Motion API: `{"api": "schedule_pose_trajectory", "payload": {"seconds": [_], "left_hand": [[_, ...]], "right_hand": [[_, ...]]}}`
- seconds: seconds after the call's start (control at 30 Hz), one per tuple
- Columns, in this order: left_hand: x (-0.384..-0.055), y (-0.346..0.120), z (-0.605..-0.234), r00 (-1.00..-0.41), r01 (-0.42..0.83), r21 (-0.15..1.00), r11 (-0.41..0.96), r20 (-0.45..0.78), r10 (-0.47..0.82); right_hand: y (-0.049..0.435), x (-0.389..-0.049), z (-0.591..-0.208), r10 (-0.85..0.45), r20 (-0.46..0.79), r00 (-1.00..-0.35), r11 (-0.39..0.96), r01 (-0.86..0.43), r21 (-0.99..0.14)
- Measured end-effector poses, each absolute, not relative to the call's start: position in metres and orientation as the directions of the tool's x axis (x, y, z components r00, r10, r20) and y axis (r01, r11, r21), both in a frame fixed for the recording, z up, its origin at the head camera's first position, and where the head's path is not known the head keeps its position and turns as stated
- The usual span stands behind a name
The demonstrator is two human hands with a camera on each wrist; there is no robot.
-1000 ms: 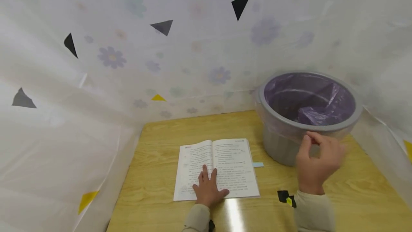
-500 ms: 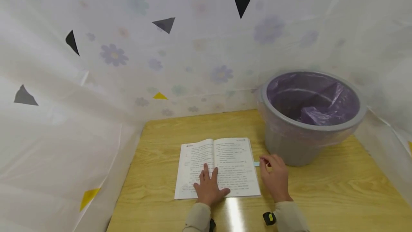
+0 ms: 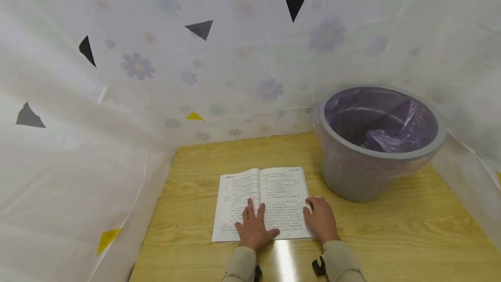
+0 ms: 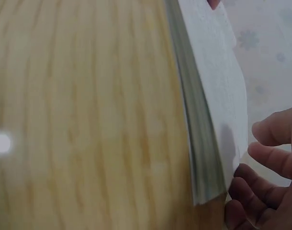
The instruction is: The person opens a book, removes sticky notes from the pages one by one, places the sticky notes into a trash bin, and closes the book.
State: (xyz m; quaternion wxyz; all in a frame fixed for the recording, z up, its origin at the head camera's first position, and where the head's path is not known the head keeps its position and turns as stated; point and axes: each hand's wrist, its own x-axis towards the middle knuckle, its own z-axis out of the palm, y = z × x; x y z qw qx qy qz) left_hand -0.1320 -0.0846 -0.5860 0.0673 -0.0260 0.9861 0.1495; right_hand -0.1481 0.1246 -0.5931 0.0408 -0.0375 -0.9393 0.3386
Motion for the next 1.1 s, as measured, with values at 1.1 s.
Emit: {"api": "schedule_pose_trajectory", "payload": {"seconds": [1.1], "left_hand": [[-0.130,-0.086,-0.581,-0.988,-0.074,0.316,0.946,-0.153,-0.026]], "right_hand": [[0.110,-0.157,-0.584,0.161,-0.011,-0.987,0.800,0.137,-0.584]]}}
